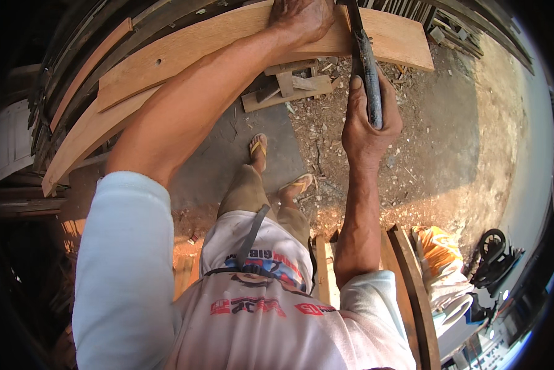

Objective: The person uses a hand saw to cut a wooden plank placed on a workbench. They hold the plank with one hand and saw with the other, completing the cut and separating the piece. The person then picks up the cut piece and briefly aligns it with another plank.

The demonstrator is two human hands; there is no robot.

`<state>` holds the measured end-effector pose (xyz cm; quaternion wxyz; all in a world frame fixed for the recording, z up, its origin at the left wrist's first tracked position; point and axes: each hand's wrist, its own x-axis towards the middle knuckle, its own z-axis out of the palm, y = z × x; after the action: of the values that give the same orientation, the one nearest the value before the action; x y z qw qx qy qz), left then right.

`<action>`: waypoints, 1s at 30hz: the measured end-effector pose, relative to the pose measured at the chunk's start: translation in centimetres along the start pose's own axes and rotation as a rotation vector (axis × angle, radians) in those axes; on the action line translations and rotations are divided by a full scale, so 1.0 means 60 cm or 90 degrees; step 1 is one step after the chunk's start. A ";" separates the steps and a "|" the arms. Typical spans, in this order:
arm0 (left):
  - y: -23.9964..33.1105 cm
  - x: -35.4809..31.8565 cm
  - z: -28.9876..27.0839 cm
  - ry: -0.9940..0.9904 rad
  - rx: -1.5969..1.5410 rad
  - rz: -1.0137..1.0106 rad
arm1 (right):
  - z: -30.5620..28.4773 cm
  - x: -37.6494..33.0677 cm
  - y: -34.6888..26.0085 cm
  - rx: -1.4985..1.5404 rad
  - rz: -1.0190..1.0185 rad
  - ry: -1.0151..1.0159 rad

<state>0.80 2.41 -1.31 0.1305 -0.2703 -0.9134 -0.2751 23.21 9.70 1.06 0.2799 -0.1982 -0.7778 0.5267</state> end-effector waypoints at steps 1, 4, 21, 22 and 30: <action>-0.006 0.007 -0.014 -0.058 0.010 0.005 | -0.007 -0.014 -0.003 0.011 0.033 -0.008; 0.006 0.002 -0.022 -0.052 -0.022 -0.077 | -0.067 -0.121 0.010 -0.015 0.023 -0.018; -0.018 0.008 -0.009 -0.024 -0.012 -0.015 | -0.086 -0.160 -0.002 0.033 0.001 0.012; -0.011 0.006 0.009 -0.020 -0.019 -0.004 | -0.056 -0.091 0.008 0.000 -0.008 0.007; -0.079 -0.004 0.067 0.129 0.084 -0.005 | -0.084 -0.161 -0.001 0.034 -0.022 -0.042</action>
<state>-2.06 1.29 -6.70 0.2386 -0.2284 -0.9126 -0.2412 33.83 7.43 0.41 0.2685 -0.1600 -0.7752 0.5489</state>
